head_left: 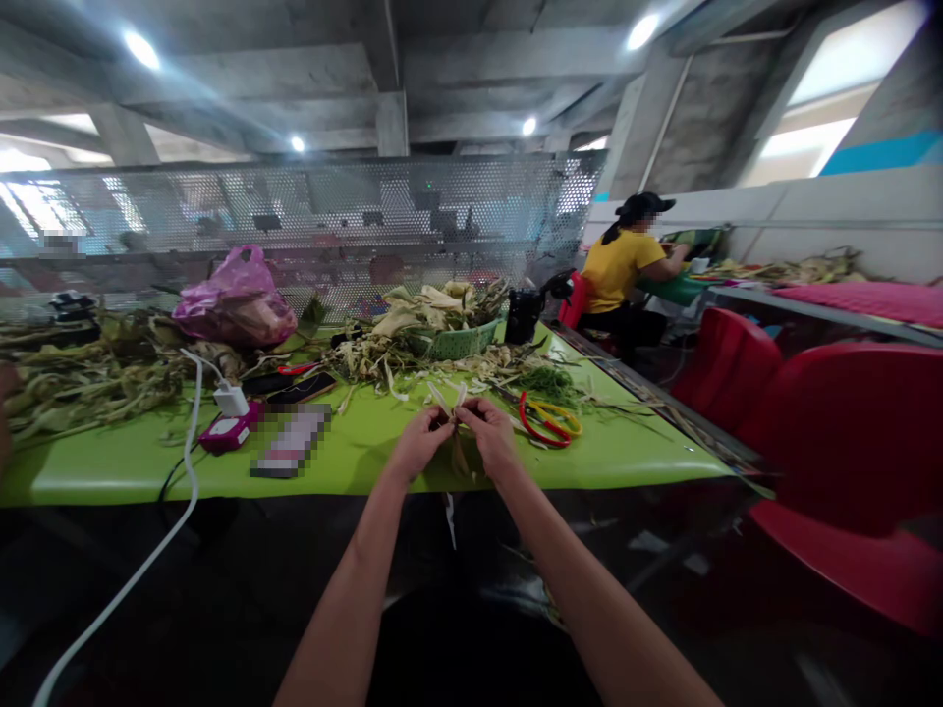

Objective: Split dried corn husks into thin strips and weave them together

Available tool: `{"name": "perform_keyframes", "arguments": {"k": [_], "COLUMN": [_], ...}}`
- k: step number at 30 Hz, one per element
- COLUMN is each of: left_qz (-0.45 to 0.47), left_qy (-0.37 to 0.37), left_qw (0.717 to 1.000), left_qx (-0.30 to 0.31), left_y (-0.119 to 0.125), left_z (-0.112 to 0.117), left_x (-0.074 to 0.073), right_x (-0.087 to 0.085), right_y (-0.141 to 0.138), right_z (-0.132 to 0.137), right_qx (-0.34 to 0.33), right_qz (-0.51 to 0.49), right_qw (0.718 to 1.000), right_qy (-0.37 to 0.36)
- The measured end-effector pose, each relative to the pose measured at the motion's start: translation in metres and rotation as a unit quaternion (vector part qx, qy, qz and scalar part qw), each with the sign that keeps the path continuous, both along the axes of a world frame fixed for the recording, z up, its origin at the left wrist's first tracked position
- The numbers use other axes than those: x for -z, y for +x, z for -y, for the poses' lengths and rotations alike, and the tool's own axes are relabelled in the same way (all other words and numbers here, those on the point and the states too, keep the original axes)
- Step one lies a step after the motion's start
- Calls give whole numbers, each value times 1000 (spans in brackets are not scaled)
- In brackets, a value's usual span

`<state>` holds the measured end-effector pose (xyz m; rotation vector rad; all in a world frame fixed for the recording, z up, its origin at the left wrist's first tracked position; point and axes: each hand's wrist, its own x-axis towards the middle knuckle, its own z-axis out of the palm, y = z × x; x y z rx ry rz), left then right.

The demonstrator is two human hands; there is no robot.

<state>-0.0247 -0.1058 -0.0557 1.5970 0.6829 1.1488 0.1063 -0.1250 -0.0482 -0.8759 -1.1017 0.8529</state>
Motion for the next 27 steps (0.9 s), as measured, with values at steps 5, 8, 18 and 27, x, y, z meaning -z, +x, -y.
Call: {"name": "perform_keyframes", "arguments": {"k": [5, 8, 18, 27], "left_qz": [64, 91, 105, 69], "left_qy": [-48, -90, -114, -65], "left_qw": [997, 990, 986, 995], "left_qx": [-18, -65, -62, 7], "left_y": [-1, -4, -5, -1], "left_z": [7, 11, 8, 14], "left_x": [-9, -14, -9, -14], "right_x": [-5, -6, -2, 3], "right_y": [-1, -1, 1, 4], "right_z": [3, 3, 2, -1], "right_qx": [-19, -32, -17, -26], "right_qz": [4, 28, 57, -11], "right_qw": [1000, 999, 998, 1000], "right_qy": [3, 1, -1, 0]}}
